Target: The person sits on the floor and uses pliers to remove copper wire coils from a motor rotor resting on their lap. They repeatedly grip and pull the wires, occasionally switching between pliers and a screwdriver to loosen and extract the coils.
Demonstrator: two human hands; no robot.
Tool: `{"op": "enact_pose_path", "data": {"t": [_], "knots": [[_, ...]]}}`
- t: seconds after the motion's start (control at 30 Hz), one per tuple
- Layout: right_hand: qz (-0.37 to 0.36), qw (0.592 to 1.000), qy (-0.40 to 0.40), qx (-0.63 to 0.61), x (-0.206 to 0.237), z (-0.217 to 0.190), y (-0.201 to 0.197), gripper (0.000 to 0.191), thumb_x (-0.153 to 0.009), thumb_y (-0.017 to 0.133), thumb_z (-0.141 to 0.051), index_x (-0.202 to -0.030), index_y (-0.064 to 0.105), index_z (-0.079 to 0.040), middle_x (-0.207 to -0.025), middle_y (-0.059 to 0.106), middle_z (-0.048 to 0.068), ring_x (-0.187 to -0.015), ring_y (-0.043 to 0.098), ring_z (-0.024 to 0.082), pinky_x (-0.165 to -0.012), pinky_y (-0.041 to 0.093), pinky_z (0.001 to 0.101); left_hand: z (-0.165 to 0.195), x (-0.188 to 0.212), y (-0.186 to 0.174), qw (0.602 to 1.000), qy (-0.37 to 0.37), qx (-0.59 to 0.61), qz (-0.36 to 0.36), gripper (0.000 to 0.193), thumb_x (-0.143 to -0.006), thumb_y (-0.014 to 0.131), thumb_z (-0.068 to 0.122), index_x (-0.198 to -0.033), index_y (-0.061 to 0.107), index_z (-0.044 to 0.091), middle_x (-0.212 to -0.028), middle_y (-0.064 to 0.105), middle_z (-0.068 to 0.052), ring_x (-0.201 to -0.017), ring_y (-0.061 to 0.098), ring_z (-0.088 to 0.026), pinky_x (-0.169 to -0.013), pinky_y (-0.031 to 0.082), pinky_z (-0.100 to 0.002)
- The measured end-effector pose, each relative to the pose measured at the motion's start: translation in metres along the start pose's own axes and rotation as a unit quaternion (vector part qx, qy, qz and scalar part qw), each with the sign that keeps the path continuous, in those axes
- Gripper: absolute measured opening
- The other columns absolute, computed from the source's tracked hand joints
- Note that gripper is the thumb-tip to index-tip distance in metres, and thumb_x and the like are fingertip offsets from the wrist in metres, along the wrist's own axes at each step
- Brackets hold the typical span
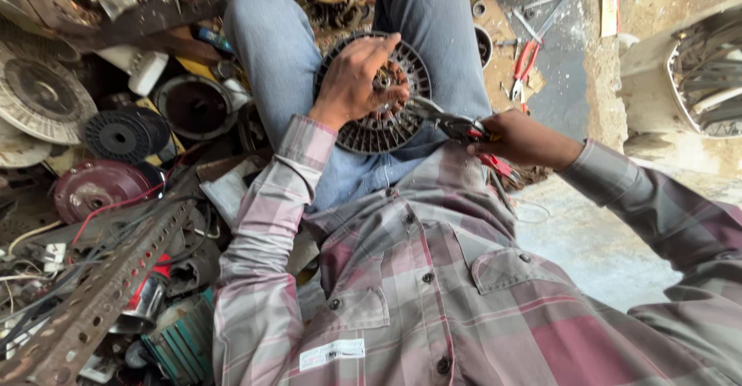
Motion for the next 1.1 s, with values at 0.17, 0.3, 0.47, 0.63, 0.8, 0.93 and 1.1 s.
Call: {"op": "enact_pose_path", "data": {"t": [0.17, 0.3, 0.47, 0.63, 0.8, 0.93, 1.1], "knots": [[0.032, 0.998, -0.046, 0.039, -0.011, -0.004, -0.008, 0.04, -0.09, 0.076, -0.039, -0.087, 0.072, 0.001, -0.065, 0.063, 0.018, -0.054, 0.058, 0.03, -0.056, 0.047, 0.0439, 0.001, -0.001, 0.005, 1.0, 0.002, 0.001, -0.008, 0.11, -0.093, 0.028, 0.087, -0.142, 0.058, -0.006, -0.104, 0.076, -0.015, -0.115, 0.07, -0.038, -0.111, 0.049, -0.055], [0.031, 0.995, -0.098, 0.001, -0.019, -0.006, -0.011, 0.037, -0.09, 0.076, -0.036, -0.088, 0.072, 0.001, -0.068, 0.066, 0.017, -0.054, 0.06, 0.027, -0.056, 0.048, 0.0429, 0.003, 0.0, 0.001, 1.0, 0.01, -0.003, 0.0, 0.106, -0.098, 0.027, 0.087, -0.141, 0.06, -0.004, -0.112, 0.075, -0.018, -0.117, 0.07, -0.038, -0.112, 0.05, -0.052], [0.018, 0.997, -0.073, 0.013, -0.026, 0.006, -0.013, 0.032, -0.091, 0.077, -0.033, -0.09, 0.074, -0.001, -0.072, 0.071, 0.014, -0.06, 0.065, 0.024, -0.061, 0.053, 0.0408, -0.001, -0.004, -0.006, 1.0, 0.014, 0.02, -0.008, 0.111, -0.095, 0.028, 0.088, -0.138, 0.061, -0.009, -0.106, 0.075, -0.017, -0.113, 0.071, -0.039, -0.108, 0.052, -0.051], [-0.04, 0.994, -0.101, 0.013, -0.026, 0.011, -0.007, 0.065, -0.074, 0.084, -0.026, -0.13, 0.062, -0.001, -0.108, 0.071, 0.016, -0.09, 0.07, 0.025, -0.079, 0.058, 0.0389, 0.002, -0.004, -0.008, 0.999, 0.042, 0.014, -0.009, 0.106, -0.094, 0.031, 0.088, -0.13, 0.066, -0.005, -0.109, 0.075, -0.02, -0.112, 0.072, -0.038, -0.106, 0.053, -0.049], [-0.217, 0.933, 0.122, -0.259, -0.017, 0.04, 0.021, 0.048, -0.093, 0.063, -0.031, -0.136, 0.059, -0.008, -0.117, 0.07, 0.008, -0.107, 0.068, 0.023, -0.093, 0.061, 0.0423, 0.008, -0.009, -0.003, 0.997, 0.067, 0.02, -0.019, 0.107, -0.098, 0.028, 0.086, -0.135, 0.063, -0.007, -0.112, 0.074, -0.019, -0.114, 0.069, -0.036, -0.108, 0.052, -0.049], [-0.231, 0.936, 0.028, -0.263, -0.017, 0.029, 0.025, 0.061, -0.088, 0.067, -0.03, -0.142, 0.049, -0.008, -0.124, 0.07, 0.006, -0.114, 0.066, 0.02, -0.098, 0.054, 0.0349, 0.012, -0.012, -0.003, 0.996, 0.085, 0.021, -0.015, 0.105, -0.099, 0.027, 0.085, -0.138, 0.062, -0.007, -0.111, 0.073, -0.02, -0.109, 0.068, -0.036, -0.104, 0.053, -0.047], [-0.179, 0.95, 0.157, -0.203, -0.014, 0.047, 0.033, 0.061, -0.09, 0.07, -0.045, -0.13, 0.063, 0.001, -0.098, 0.07, 0.014, -0.085, 0.065, 0.023, -0.072, 0.055, 0.0366, 0.007, -0.01, -0.002, 0.995, 0.084, 0.04, -0.029, 0.108, -0.096, 0.028, 0.086, -0.141, 0.059, -0.007, -0.101, 0.072, -0.016, -0.109, 0.069, -0.036, -0.105, 0.053, -0.047]]}}
Point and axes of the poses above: each hand's wrist, its own x-axis away from the middle knuckle, its own y-axis out of the palm, z = x × y, the point moved 7 cm from there along -x, towards the middle knuckle
